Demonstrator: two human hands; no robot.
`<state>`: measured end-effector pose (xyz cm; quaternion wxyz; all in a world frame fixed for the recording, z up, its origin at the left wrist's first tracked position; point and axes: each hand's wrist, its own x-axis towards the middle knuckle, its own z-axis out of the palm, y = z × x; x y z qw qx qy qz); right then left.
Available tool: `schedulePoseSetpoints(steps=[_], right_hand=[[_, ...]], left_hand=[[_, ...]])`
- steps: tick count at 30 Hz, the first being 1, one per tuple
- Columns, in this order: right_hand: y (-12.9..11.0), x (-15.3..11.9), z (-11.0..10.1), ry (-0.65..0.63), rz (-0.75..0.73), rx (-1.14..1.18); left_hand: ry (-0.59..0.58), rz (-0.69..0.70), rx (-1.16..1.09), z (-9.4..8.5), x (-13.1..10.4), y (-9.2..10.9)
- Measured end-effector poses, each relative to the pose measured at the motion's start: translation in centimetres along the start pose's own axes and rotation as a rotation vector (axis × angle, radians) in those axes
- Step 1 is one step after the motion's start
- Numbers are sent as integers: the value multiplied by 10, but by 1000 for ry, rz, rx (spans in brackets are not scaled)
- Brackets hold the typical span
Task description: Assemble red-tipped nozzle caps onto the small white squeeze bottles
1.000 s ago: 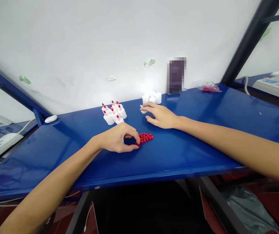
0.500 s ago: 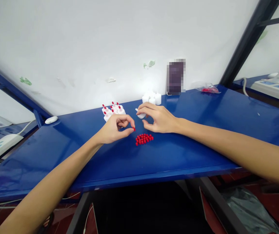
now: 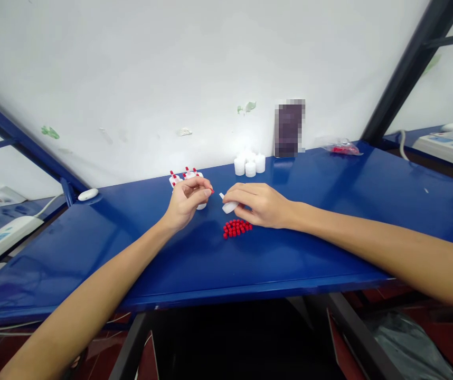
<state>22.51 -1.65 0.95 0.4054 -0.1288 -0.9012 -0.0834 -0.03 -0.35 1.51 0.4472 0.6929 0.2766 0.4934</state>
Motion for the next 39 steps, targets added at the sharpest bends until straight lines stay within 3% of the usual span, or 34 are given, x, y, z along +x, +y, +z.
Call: schedulePoseSetpoints(steps=[6,14,17,23,31,39], right_hand=[[-2,-2,4,22,3,-43],[-1,-5,6,58,166,-45],[-2,-4,6,55,189,-47],[-2,-3,4,58,193,-58],[1,-1,5,-1,122,-88],[0,-1,5,28,87,-38]], left_hand=[[-29,-29,66,3,-2,1],[-39,-87,117,6,-4,0],[-71,-8,213,10,-10,6],[-248,253,569,11,-16,6],[-248,292,962,10,-14,9],[-247,272,1062,9,-13,8]])
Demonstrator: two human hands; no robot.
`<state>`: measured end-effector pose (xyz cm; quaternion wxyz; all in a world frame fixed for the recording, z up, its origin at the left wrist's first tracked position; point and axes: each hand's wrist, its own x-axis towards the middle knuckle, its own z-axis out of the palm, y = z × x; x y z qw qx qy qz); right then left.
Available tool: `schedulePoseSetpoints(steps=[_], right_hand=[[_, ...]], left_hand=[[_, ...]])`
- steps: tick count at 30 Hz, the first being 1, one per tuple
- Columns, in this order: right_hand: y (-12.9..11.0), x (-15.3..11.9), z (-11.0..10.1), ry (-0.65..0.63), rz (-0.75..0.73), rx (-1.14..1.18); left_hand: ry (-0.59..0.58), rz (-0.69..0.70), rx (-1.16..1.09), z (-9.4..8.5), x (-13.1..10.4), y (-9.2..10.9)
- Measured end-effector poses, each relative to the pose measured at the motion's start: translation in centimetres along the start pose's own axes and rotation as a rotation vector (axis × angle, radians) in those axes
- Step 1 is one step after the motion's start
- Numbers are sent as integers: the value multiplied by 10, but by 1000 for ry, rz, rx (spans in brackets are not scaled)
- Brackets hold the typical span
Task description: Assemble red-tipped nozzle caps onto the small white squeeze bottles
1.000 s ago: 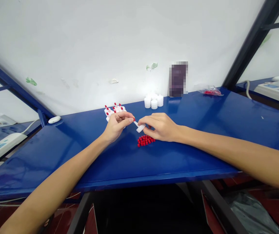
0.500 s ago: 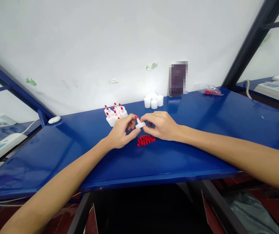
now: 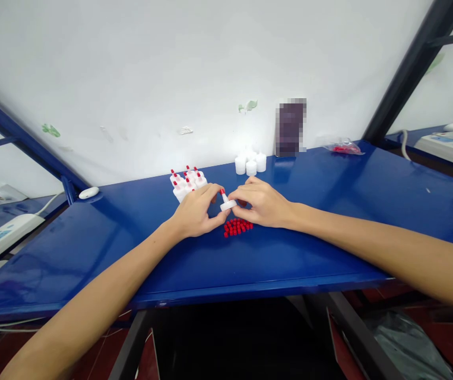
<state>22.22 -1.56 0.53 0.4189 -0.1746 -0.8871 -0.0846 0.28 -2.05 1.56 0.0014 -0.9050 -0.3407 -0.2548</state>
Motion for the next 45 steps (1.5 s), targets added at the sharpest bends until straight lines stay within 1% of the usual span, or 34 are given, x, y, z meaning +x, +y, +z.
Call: schedulePoseSetpoints(steps=[4,7,9,14,16,19,23,26,33,38,41,45], right_hand=[[-2,-1,0,-34,63,36],[-2,-1,-1,-60,52,49],[-2,-1,-2,-74,60,31],[-2,1,-4,-103,174,-34],[0,1,-4,-140,143,-39],[2,2,-4,-188,39,-82],[5,5,-6,-200,-83,-181],[3,8,-8,-204,-138,-208],[-4,11,-7,-161,-125,-67],[-3,9,-6,-188,-126,7],[1,9,-6,-203,-126,19],[6,9,-8,-151,-115,4]], left_hand=[[-7,2,-4,-1,-1,0],[-8,20,-1,-2,-1,1],[2,43,42,-2,0,2],[38,122,180,-3,0,3],[36,161,194,-3,0,2],[36,234,198,-4,0,1],[35,297,186,-7,2,3],[31,317,155,-11,4,6],[0,311,71,-21,7,12],[-20,280,27,-22,7,17],[-4,279,24,-22,5,16],[40,302,47,-21,4,12]])
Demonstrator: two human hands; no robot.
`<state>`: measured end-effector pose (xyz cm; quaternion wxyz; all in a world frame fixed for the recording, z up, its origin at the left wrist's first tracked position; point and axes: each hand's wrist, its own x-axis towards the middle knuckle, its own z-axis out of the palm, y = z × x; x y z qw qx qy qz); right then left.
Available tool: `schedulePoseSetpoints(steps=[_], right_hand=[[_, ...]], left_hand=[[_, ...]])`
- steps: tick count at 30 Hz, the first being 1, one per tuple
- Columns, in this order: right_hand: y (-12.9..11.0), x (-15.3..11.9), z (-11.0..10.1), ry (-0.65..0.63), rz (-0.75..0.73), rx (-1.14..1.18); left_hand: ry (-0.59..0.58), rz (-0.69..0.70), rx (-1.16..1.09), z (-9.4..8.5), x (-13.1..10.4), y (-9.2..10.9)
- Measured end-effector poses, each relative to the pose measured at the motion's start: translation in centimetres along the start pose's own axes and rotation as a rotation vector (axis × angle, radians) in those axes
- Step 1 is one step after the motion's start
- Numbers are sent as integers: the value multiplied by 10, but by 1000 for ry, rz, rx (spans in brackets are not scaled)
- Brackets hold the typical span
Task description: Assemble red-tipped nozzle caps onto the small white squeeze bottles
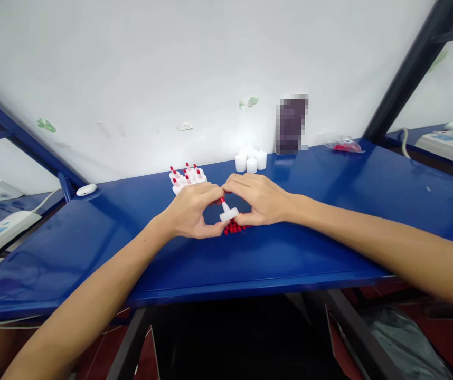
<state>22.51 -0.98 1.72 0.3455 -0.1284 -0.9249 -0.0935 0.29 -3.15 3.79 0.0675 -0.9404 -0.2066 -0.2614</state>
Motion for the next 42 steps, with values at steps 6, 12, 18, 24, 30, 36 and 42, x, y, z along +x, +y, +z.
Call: schedulePoseSetpoints(steps=[6,12,18,24,30,36,42], right_hand=[[1,-2,-4,-38,54,-68],[24,-10,-4,-130,376,-145],[63,-27,-1,-112,677,-234],[71,-32,-3,-181,831,-177],[77,-38,0,-281,827,-176],[79,-39,0,-322,835,-182],[75,-37,-1,-279,821,-108]], left_hand=[[-55,-28,-46,-5,1,-6],[-49,-287,50,-51,-17,-44],[-7,-404,161,-56,-33,-66],[-66,-371,196,-43,-30,-64],[-83,-360,230,-40,-31,-64],[-11,-369,227,-42,-30,-62],[81,-322,220,-42,-29,-58]])
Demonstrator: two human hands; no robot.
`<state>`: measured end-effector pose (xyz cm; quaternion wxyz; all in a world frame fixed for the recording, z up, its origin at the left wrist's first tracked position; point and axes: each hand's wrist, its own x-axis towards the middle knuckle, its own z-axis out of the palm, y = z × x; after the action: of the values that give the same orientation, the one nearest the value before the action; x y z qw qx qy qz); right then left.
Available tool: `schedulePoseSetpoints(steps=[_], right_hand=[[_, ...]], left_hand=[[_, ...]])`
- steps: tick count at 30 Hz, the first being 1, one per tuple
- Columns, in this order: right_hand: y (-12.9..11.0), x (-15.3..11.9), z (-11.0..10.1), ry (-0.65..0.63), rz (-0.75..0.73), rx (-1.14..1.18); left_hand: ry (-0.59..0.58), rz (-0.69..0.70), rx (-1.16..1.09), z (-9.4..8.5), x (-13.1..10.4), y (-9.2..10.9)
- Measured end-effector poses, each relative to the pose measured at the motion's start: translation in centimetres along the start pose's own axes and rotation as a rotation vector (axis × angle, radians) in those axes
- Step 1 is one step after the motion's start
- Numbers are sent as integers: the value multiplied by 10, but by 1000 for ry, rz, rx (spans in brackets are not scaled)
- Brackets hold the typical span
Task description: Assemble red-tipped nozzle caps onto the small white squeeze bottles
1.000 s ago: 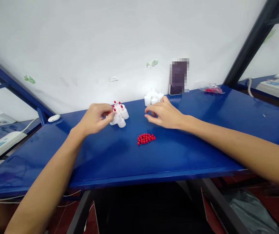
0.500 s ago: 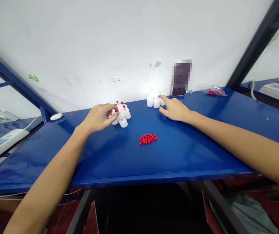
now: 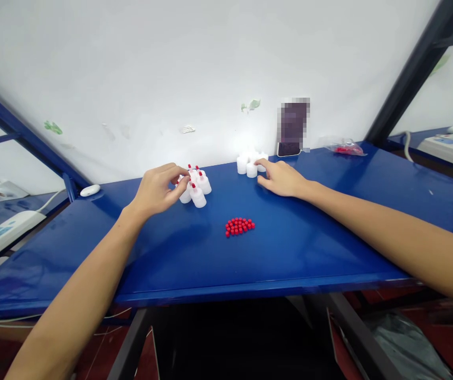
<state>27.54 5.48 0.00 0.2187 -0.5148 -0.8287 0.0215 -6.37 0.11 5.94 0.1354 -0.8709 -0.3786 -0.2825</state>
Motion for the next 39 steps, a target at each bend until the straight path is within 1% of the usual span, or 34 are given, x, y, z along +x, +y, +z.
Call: schedulePoseSetpoints(steps=[2,4,5,7,10,13,16,18,22,26,28,30,35,37,39], right_hand=[[-2,0,0,45,-8,65],[-4,0,1,72,-5,122],[-4,1,1,73,-2,143],[-6,1,2,59,3,161],[-9,2,3,53,18,157],[-13,1,2,80,21,186],[-15,0,2,93,9,216],[-15,0,3,81,9,201],[-13,1,5,64,17,132],[-20,-2,2,134,28,172],[-27,-4,-1,185,22,201],[-34,-8,-4,209,9,225],[-48,-18,-8,185,-32,258],[-49,-21,-8,173,-93,283],[-49,-24,-7,149,-194,291]], left_hand=[[26,55,-27,3,1,9],[10,151,-62,9,1,23],[-16,203,-78,13,2,31],[-111,307,-87,24,2,46],[-214,388,-84,38,0,58],[-287,385,-109,44,-2,57],[-341,373,-171,42,-3,56],[-359,385,-207,39,-2,61],[-384,425,-253,38,-3,79],[-380,426,-277,40,-4,88],[-380,422,-277,40,-4,88],[-384,415,-273,40,-4,86],[-379,385,-228,42,-4,82],[-362,360,-203,44,-4,80],[-348,330,-190,47,-4,76]])
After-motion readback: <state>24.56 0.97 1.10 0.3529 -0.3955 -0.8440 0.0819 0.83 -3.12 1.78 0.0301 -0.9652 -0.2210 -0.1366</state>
